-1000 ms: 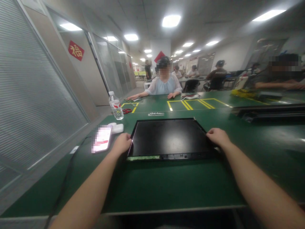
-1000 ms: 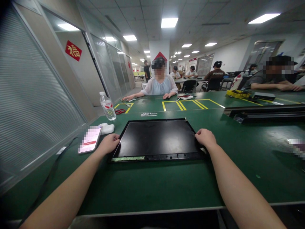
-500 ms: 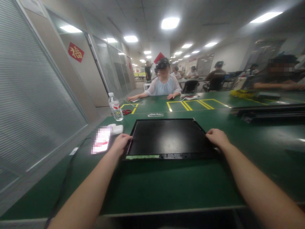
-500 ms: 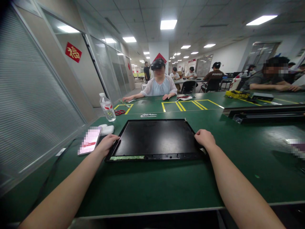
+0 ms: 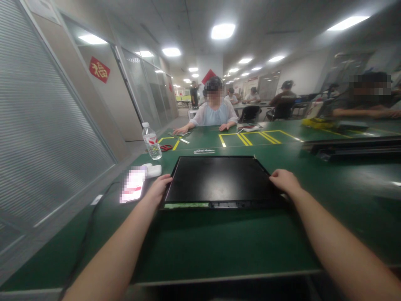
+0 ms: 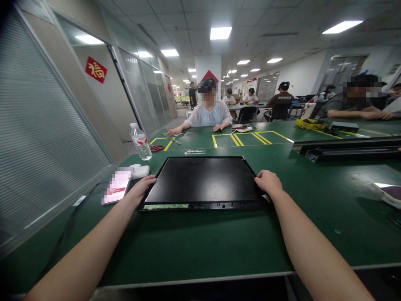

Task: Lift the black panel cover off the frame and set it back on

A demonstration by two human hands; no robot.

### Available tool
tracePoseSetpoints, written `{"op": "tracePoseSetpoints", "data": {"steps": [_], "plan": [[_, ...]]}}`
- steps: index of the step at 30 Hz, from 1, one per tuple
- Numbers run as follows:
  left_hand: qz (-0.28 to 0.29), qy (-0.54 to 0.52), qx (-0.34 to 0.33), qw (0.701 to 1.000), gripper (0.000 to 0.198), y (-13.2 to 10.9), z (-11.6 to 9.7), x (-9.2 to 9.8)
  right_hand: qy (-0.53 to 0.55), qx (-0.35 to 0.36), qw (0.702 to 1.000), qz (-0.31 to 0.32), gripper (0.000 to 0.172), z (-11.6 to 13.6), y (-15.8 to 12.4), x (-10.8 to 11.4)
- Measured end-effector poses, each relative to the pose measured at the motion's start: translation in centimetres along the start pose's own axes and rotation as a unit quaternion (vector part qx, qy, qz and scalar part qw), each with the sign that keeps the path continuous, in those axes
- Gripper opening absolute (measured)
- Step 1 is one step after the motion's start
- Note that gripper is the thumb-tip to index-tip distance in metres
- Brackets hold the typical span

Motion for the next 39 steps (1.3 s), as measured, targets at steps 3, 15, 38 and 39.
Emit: {"op": "tracePoseSetpoints", "data": {"steps": [3, 15, 38, 39], "plan": [[0.021, -0.021, 0.006, 1.000, 0.042, -0.1, 0.0, -0.3, -0.004, 0.003, 1.000, -0.001, 0.018, 0.1, -0.1, 0.1], [0.086, -0.039, 0.013, 0.995, 0.061, -0.4, 0.0, -0.5, -0.008, 0.000, 1.000, -0.005, 0.016, 0.0, 0.1, 0.0], [0.118, 0.112, -0.156, 0.974, 0.049, -0.5, -1.2, 0.6, -0.033, 0.024, 0.999, -0.012, 0.019, 0.1, 0.0, 0.0], [0.119, 0.113, -0.155, 0.974, 0.048, -0.6, -1.2, 0.5, -0.034, 0.025, 0.999, -0.015, 0.019, 0.2, 0.0, 0.1]]}}
Point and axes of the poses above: each hand's wrist, its own y-axis towards the middle knuckle, its own x-axis out of the back of the hand, z = x × y, the point moved 4 cm from there along y, towards the middle knuckle, and after that the axes turned 13 degrees about -z, right-handed, at the moved point
